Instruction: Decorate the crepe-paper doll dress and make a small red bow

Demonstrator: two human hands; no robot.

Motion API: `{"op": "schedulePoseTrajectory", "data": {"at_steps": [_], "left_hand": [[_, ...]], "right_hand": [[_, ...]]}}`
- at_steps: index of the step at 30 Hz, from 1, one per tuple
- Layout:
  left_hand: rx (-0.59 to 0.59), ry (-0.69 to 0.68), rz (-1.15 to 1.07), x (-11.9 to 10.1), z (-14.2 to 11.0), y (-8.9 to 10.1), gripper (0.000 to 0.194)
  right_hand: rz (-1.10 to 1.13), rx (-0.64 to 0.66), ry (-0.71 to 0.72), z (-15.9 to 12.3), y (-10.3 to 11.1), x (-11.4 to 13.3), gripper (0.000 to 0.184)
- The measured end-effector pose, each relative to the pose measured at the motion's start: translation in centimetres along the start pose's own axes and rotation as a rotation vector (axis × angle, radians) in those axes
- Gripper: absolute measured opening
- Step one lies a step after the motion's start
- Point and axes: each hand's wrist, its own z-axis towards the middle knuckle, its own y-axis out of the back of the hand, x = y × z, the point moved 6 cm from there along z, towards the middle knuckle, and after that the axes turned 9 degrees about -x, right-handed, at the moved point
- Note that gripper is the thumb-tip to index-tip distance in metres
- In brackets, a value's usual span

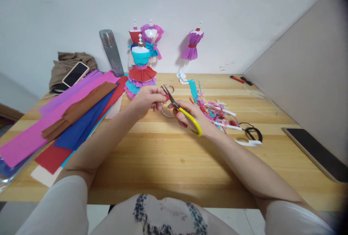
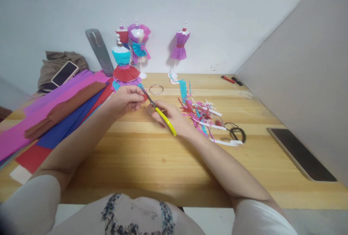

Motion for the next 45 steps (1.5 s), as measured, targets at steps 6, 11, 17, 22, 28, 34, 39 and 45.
{"op": "schedulePoseTrajectory", "data": {"at_steps": [6,11,17,22,28,34,39,45], "left_hand": [[0.007,0.001,0.005,0.0,0.0,0.0,0.015],[0.012,0.008,0.005,-0.2,-0.1,0.0,0.015],[0.031,0.011,0.01,-0.3,-0.2,0.0,0.015],[0.059,-0.01,0.008,-0.3,0.0,0.0,0.015],[0.047,-0.015,0.011,-0.4,-0.1,0.1,0.014],[0.026,-0.025,-0.02,-0.6,-0.2,0.1,0.015],[0.046,-0.038,-0.134,-0.6,0.2,0.5,0.02],[0.092,-0.128,-0.251,-1.6,0.0,1.2,0.031]], "right_hand": [[-0.021,0.012,-0.005,0.1,0.0,-0.2,0.055],[-0.072,-0.02,0.022,0.1,0.2,-0.1,0.049],[-0.16,-0.062,0.091,0.3,0.4,0.3,0.049],[-0.18,-0.063,0.093,0.3,0.5,0.5,0.049],[-0.176,-0.096,0.078,0.2,0.6,0.1,0.043],[-0.076,-0.186,0.076,0.0,1.0,-1.0,0.047],[-0.116,-0.163,-0.009,-0.1,1.0,-1.3,0.053],[-0.61,0.257,-0.031,-0.4,-2.2,-1.2,0.023]]}}
